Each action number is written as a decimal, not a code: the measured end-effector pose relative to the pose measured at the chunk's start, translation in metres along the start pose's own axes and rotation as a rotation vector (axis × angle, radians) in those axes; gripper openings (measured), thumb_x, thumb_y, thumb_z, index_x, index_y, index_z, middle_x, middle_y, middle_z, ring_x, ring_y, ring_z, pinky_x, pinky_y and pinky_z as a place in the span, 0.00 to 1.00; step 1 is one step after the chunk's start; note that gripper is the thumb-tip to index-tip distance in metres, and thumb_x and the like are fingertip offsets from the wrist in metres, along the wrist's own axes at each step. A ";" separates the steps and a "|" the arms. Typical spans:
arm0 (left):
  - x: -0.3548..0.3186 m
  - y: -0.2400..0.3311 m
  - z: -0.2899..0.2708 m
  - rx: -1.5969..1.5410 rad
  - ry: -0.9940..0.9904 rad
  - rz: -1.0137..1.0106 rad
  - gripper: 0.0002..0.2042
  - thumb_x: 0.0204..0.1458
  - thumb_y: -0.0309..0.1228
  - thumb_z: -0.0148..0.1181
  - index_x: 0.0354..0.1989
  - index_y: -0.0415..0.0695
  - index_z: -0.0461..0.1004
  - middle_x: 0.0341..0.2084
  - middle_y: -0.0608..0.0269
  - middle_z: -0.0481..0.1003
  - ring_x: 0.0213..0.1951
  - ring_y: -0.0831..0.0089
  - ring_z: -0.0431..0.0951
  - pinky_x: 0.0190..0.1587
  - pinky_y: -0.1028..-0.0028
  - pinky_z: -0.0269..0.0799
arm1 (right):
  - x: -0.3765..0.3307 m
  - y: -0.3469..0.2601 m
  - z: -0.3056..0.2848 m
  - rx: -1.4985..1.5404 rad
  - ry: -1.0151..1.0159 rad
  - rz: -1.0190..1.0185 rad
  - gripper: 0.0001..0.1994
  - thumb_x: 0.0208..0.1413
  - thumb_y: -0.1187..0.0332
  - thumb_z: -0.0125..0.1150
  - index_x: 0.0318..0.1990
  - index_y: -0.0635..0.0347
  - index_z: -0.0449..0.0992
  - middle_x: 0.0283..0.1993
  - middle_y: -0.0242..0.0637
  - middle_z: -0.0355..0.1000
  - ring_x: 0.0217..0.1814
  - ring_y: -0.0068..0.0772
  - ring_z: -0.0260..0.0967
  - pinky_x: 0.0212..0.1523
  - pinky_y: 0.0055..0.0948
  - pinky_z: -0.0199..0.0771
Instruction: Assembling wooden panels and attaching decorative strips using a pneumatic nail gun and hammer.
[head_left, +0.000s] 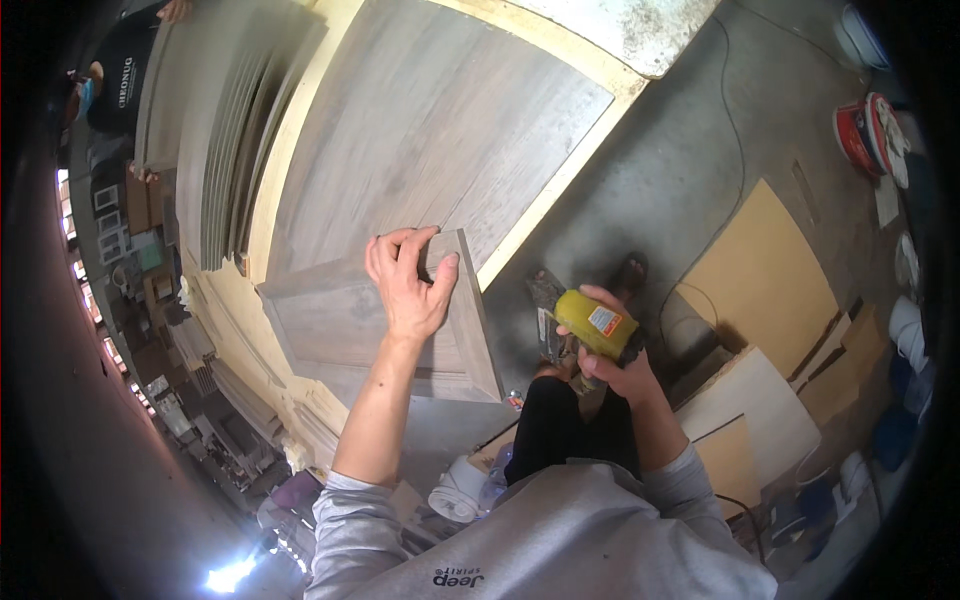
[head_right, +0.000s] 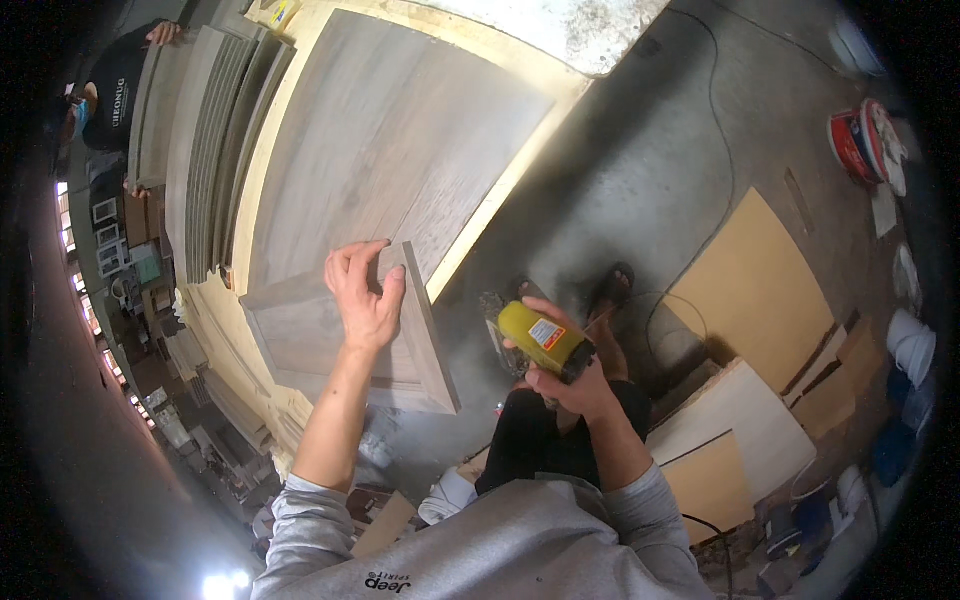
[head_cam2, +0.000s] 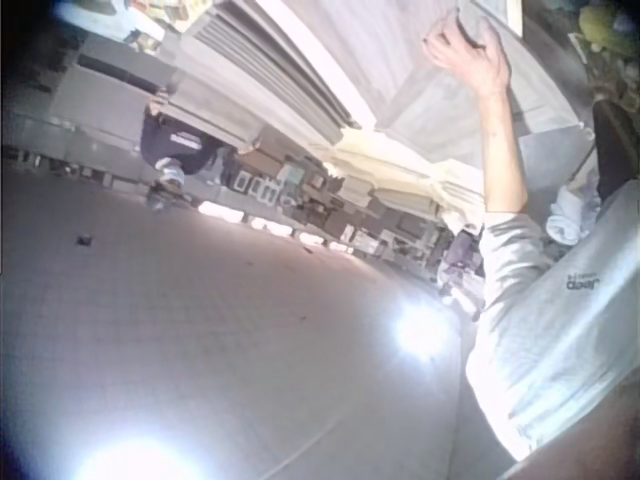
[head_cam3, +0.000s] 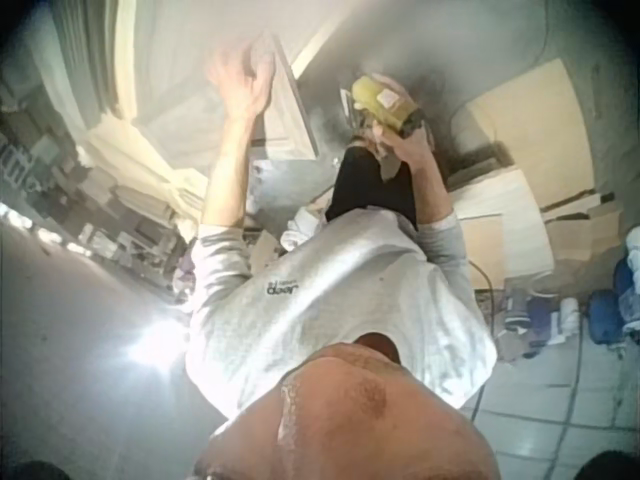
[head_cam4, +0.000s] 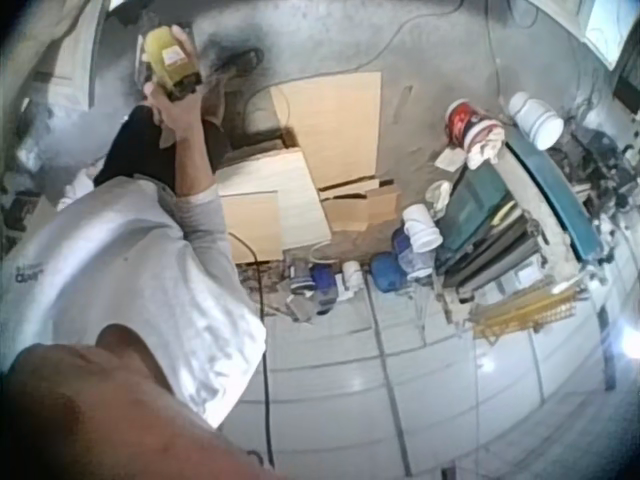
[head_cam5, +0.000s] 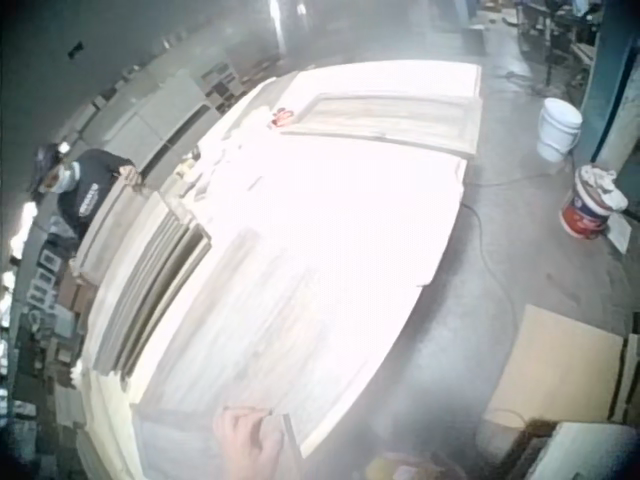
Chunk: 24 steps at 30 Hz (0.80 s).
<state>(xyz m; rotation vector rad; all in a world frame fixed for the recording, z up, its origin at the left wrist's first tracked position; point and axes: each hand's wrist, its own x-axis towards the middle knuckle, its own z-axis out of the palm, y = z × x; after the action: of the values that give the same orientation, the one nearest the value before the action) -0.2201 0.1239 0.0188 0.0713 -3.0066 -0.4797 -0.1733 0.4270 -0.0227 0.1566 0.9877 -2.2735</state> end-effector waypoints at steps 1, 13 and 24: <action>0.001 0.001 -0.001 -0.003 0.000 -0.007 0.22 0.51 0.43 0.68 0.52 0.48 0.77 0.45 0.58 0.70 0.54 0.56 0.67 0.70 0.44 0.47 | 0.000 0.001 0.001 0.001 0.002 -0.001 0.38 0.52 0.77 0.63 0.73 0.56 0.58 0.54 0.43 0.75 0.30 0.10 0.65 0.31 0.14 0.68; 0.007 0.046 0.009 0.018 0.017 -0.232 0.24 0.52 0.40 0.67 0.54 0.42 0.71 0.50 0.52 0.68 0.60 0.48 0.63 0.73 0.43 0.36 | 0.003 0.000 0.006 -0.010 0.053 0.072 0.45 0.45 0.76 0.62 0.75 0.55 0.51 0.52 0.47 0.75 0.27 0.17 0.67 0.30 0.19 0.70; 0.007 0.046 0.010 -0.010 0.044 -0.229 0.22 0.50 0.37 0.67 0.51 0.42 0.71 0.48 0.53 0.68 0.59 0.50 0.64 0.74 0.41 0.34 | 0.004 0.000 0.017 -0.009 0.024 -0.049 0.41 0.48 0.76 0.65 0.73 0.57 0.57 0.54 0.43 0.75 0.32 0.15 0.67 0.33 0.16 0.71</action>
<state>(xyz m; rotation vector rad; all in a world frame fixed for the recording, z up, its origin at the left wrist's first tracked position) -0.2298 0.1704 0.0239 0.4239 -2.9667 -0.5050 -0.1741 0.4131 -0.0123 0.1574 1.0241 -2.3160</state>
